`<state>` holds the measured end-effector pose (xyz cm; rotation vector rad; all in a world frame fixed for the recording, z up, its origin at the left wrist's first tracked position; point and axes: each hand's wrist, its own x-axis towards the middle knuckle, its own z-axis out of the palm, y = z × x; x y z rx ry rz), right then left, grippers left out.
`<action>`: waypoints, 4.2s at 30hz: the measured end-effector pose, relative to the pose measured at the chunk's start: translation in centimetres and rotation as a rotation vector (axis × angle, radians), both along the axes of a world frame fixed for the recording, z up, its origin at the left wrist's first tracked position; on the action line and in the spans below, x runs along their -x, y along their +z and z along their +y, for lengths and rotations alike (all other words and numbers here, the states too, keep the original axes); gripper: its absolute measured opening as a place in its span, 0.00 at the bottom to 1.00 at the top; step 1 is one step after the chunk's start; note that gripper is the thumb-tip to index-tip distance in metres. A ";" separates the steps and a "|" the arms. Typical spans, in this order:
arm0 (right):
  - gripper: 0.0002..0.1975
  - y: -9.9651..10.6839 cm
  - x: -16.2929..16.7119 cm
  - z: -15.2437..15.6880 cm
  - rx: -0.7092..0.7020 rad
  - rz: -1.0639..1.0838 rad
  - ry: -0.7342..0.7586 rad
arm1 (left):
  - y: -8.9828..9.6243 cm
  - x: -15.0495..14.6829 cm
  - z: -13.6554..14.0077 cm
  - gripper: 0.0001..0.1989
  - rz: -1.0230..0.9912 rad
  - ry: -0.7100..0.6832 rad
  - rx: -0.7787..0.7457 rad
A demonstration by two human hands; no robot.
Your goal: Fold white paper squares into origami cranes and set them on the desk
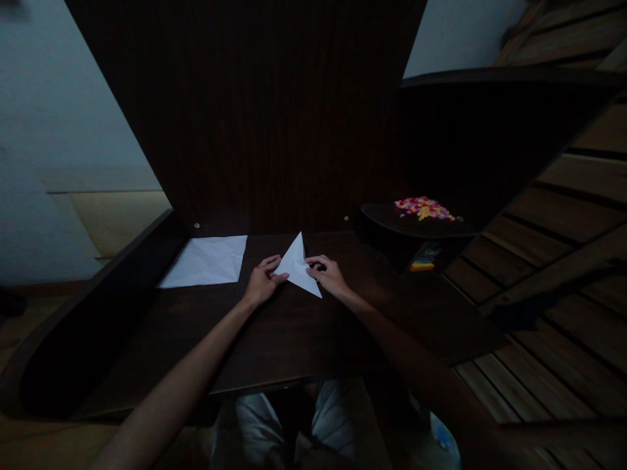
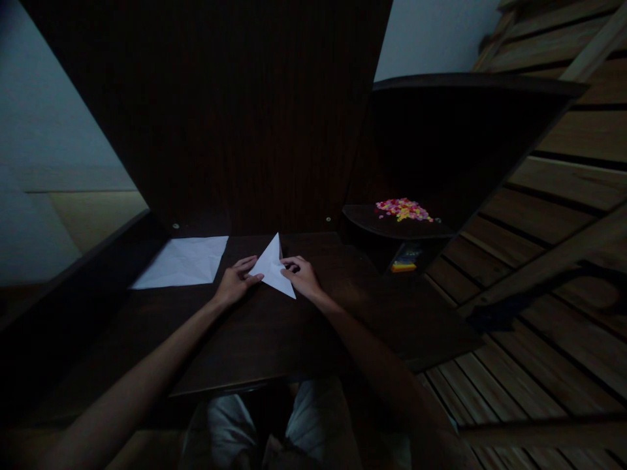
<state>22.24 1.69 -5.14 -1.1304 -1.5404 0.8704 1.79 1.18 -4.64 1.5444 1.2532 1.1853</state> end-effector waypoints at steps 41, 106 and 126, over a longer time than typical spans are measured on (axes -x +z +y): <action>0.13 0.4 0.1 -0.3 0.291 0.260 0.278 | -0.1 0.6 -0.1 0.20 0.655 -0.245 -0.351; 0.15 1.7 0.5 -1.4 0.224 0.363 0.402 | 0.9 -0.3 -1.1 0.41 0.053 -0.454 -0.031; 0.22 0.5 0.0 -0.3 0.235 0.341 0.119 | 0.8 -0.2 -0.6 0.48 -0.312 -0.232 0.106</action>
